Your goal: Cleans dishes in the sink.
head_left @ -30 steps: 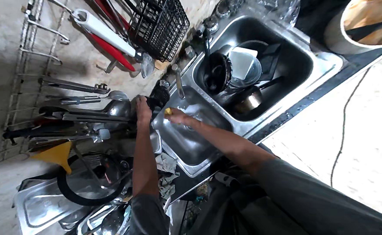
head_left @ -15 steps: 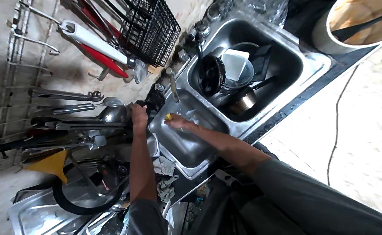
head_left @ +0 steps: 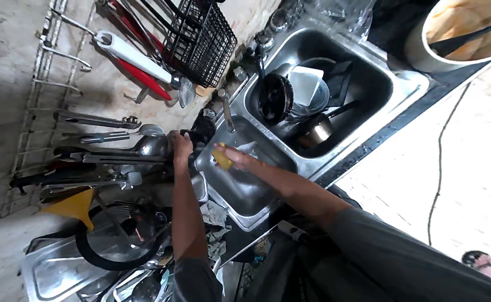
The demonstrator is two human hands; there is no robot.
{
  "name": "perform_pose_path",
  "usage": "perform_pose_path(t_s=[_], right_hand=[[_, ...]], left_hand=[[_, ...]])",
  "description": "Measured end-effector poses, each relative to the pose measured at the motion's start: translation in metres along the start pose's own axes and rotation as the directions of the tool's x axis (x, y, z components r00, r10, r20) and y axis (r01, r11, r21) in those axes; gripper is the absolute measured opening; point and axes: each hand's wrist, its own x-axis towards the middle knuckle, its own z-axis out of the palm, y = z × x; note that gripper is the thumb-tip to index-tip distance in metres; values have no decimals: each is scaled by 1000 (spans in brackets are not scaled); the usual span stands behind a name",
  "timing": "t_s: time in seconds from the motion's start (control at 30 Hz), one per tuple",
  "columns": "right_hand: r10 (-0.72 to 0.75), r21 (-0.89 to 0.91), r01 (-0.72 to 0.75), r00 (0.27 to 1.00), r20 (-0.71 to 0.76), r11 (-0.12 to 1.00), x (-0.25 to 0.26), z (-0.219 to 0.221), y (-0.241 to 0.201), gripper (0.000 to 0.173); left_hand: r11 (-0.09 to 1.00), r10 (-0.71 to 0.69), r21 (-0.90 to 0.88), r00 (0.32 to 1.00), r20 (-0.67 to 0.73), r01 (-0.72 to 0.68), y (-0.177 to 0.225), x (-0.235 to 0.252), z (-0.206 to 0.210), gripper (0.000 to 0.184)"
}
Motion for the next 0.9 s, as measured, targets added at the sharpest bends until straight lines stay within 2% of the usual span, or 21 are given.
perform_pose_path(t_s=[0.1, 0.17, 0.3, 0.4, 0.57, 0.77, 0.9], right_hand=[[75, 325, -85, 996, 45, 942, 18, 4, -5, 71], [80, 412, -88, 996, 35, 907, 28, 9, -7, 64], [37, 386, -43, 999, 23, 921, 37, 24, -11, 56], [35, 406, -34, 999, 3, 913, 38, 36, -14, 57], [50, 434, -36, 999, -20, 900, 43, 42, -20, 60], [39, 423, -43, 999, 19, 905, 52, 33, -19, 62], [58, 425, -63, 998, 25, 903, 51, 29, -18, 61]], left_hand=[[983, 44, 181, 997, -57, -33, 8, -23, -14, 39], [973, 61, 228, 990, -128, -31, 3, -23, -14, 29], [990, 1, 136, 987, -161, 22, -4, -15, -13, 36], [996, -68, 49, 986, -154, 77, 0, -14, -15, 41], [995, -94, -23, 987, -133, 92, -2, -6, -15, 40], [992, -58, 105, 985, -164, 76, 5, -6, -9, 42], [997, -69, 6, 985, -161, 71, -2, -8, -10, 38]])
